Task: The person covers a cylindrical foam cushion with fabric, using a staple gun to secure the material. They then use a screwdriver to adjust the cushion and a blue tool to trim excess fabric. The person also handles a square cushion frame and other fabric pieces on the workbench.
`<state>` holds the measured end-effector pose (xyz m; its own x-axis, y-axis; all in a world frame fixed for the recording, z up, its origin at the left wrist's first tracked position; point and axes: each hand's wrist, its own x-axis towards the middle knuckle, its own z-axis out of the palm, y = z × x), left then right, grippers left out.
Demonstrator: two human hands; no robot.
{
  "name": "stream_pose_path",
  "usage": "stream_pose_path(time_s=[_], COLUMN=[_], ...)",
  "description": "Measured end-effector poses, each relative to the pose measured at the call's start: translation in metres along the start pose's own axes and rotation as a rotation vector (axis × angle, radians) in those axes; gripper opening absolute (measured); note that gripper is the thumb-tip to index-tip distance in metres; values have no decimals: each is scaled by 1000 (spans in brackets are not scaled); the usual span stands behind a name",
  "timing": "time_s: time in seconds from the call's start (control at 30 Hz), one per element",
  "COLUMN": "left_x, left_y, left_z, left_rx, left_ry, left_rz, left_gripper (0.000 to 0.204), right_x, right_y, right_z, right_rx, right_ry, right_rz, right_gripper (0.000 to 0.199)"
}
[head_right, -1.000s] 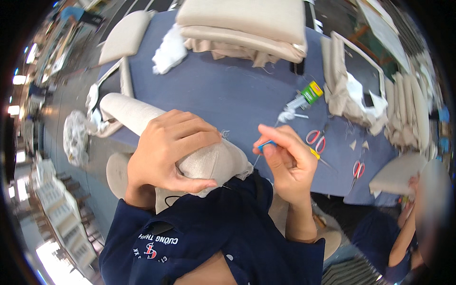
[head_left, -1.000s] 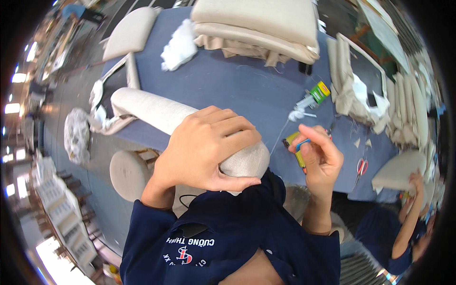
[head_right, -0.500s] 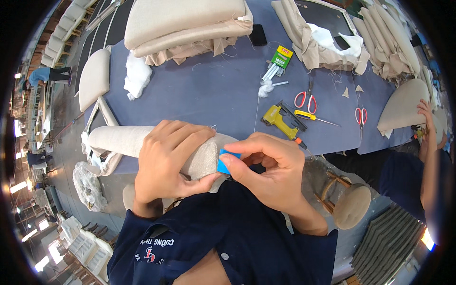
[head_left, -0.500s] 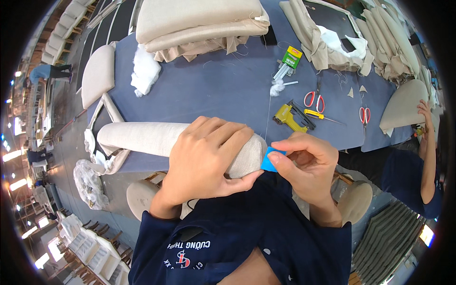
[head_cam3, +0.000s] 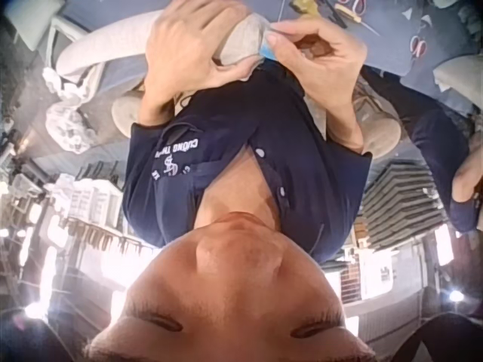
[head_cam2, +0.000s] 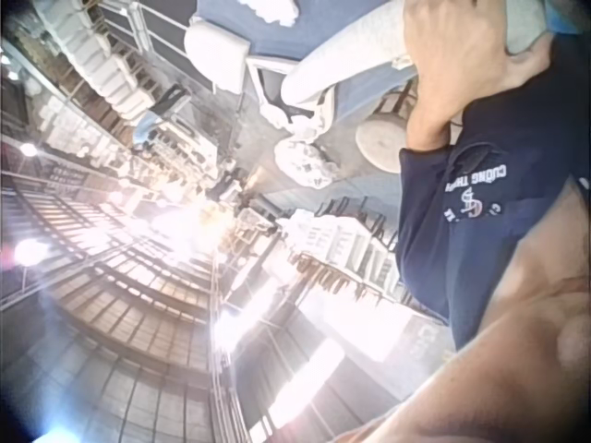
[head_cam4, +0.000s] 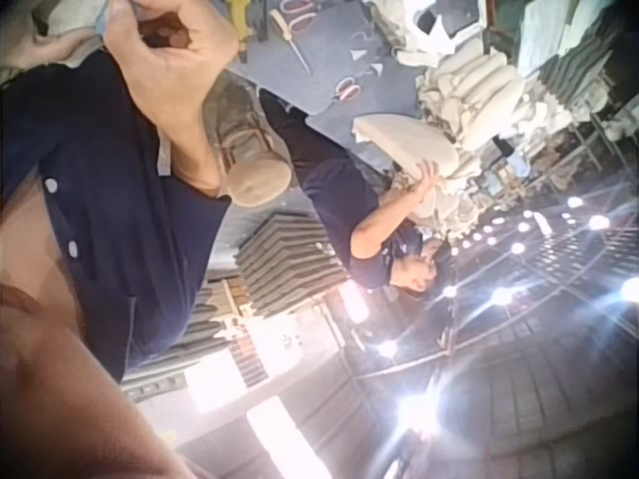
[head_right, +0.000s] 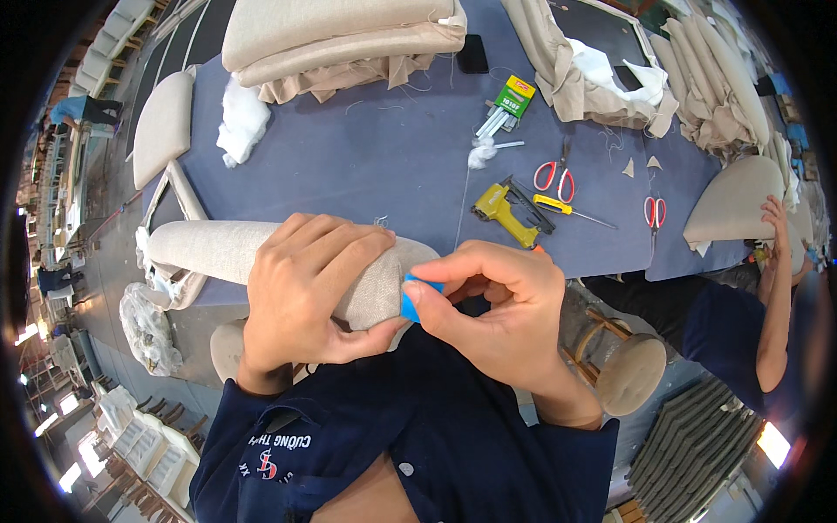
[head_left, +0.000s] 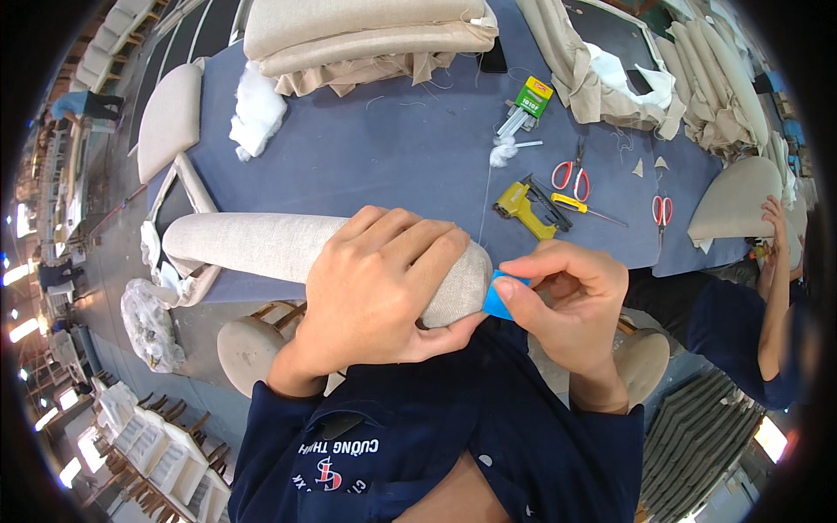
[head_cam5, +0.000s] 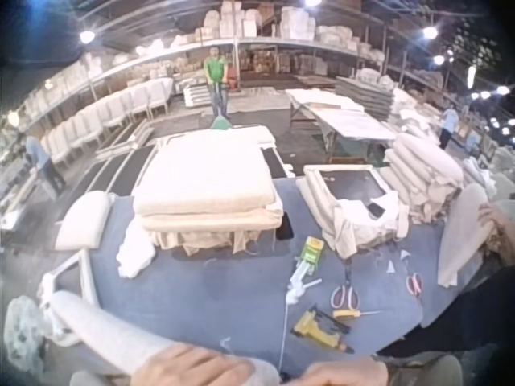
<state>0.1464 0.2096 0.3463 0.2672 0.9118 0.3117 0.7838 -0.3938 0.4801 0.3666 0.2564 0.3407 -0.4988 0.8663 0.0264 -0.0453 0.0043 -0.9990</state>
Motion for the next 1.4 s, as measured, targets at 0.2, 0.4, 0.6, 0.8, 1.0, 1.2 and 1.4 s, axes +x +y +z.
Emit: stream_pose_path(time_s=[0.2, 0.4, 0.6, 0.8, 1.0, 1.2, 1.4], left_x=[-1, -6, -17, -27, -30, -34, -37], left_y=[1, -1, 14, 27, 31, 36, 38], left_z=[1, -1, 2, 2, 3, 2, 3], left_rx=[2, -37, -36, -23, -26, -25, -35], left_ry=[-25, -47, -58, -94, -110, -113, -95], left_rz=[-6, 51, 35, 31, 37, 32, 29], left_gripper=[58, 67, 68, 64, 63, 62, 59], right_x=[2, 1, -18, -39, -50, -53, -54], right_y=[-1, -6, -3, 3, 7, 5, 2], right_z=[-1, -2, 0, 3, 5, 6, 7], right_rx=[-19, -190, -325, -309, -291, -299, -304], right_ry=[-10, -35, -19, 22, 57, 53, 42], right_rz=[25, -106, -186, -216, -222, -207, -190], right_gripper=[11, 13, 20, 24, 24, 24, 24])
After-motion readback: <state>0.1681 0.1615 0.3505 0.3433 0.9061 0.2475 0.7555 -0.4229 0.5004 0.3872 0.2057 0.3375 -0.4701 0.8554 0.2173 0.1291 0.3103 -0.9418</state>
